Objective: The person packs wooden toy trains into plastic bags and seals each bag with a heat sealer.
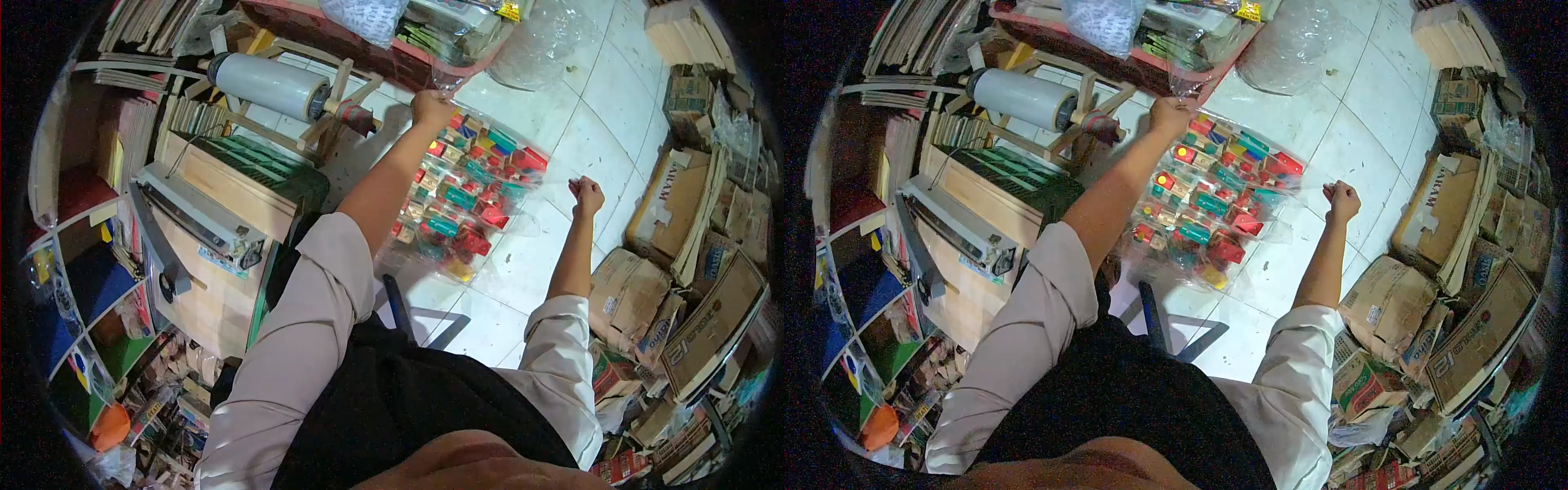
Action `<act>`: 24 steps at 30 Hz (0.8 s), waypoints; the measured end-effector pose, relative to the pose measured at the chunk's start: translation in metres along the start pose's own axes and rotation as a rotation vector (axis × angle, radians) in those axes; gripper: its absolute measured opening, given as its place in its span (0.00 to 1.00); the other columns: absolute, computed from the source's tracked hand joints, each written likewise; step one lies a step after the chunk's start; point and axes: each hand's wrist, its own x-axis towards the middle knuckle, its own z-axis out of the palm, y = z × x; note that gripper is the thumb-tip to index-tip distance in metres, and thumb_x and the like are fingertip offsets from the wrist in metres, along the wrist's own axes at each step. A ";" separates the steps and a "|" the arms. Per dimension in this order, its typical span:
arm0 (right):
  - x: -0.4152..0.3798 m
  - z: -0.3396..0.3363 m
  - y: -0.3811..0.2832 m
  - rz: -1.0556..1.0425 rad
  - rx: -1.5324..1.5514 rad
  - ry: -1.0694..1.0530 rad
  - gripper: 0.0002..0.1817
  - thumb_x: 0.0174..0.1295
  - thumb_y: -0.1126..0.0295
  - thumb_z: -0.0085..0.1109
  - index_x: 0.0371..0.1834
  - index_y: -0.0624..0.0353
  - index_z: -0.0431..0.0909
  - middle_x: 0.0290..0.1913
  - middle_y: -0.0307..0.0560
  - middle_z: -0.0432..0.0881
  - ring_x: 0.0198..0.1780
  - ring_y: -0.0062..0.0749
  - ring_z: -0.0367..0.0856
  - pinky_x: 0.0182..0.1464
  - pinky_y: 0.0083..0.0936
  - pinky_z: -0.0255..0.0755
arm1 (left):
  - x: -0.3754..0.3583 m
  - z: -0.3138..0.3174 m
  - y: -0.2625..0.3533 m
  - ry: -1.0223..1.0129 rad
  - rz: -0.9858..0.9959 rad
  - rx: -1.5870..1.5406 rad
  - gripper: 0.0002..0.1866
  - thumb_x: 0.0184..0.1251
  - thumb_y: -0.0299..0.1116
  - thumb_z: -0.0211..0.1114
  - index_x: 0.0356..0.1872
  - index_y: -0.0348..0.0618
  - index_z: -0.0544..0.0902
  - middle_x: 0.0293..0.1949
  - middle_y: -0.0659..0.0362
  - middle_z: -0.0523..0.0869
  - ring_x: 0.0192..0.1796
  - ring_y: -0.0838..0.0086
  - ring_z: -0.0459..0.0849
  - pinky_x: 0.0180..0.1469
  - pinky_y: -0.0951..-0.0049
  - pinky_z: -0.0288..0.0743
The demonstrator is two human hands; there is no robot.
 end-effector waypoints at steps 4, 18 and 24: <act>-0.006 -0.008 0.011 0.019 0.007 -0.024 0.05 0.53 0.79 0.52 0.32 0.70 0.73 0.28 0.52 0.79 0.28 0.36 0.82 0.31 0.30 0.81 | -0.009 -0.004 0.006 -0.045 0.020 0.088 0.09 0.46 0.30 0.67 0.31 0.40 0.85 0.31 0.50 0.85 0.33 0.64 0.84 0.41 0.69 0.75; -0.165 0.061 -0.080 -0.626 -0.292 -0.251 0.15 0.57 0.73 0.55 0.48 0.63 0.75 0.51 0.52 0.76 0.52 0.34 0.74 0.51 0.30 0.69 | -0.121 -0.114 0.069 -0.947 0.681 0.379 0.32 0.47 0.42 0.69 0.55 0.42 0.72 0.46 0.48 0.81 0.48 0.62 0.79 0.49 0.64 0.73; -0.395 0.091 -0.039 -0.485 -0.308 -1.033 0.17 0.64 0.71 0.50 0.53 0.70 0.70 0.51 0.52 0.75 0.51 0.32 0.73 0.53 0.27 0.66 | -0.313 -0.253 0.081 -0.665 0.583 0.606 0.20 0.48 0.33 0.62 0.45 0.39 0.76 0.44 0.48 0.78 0.48 0.57 0.77 0.49 0.58 0.71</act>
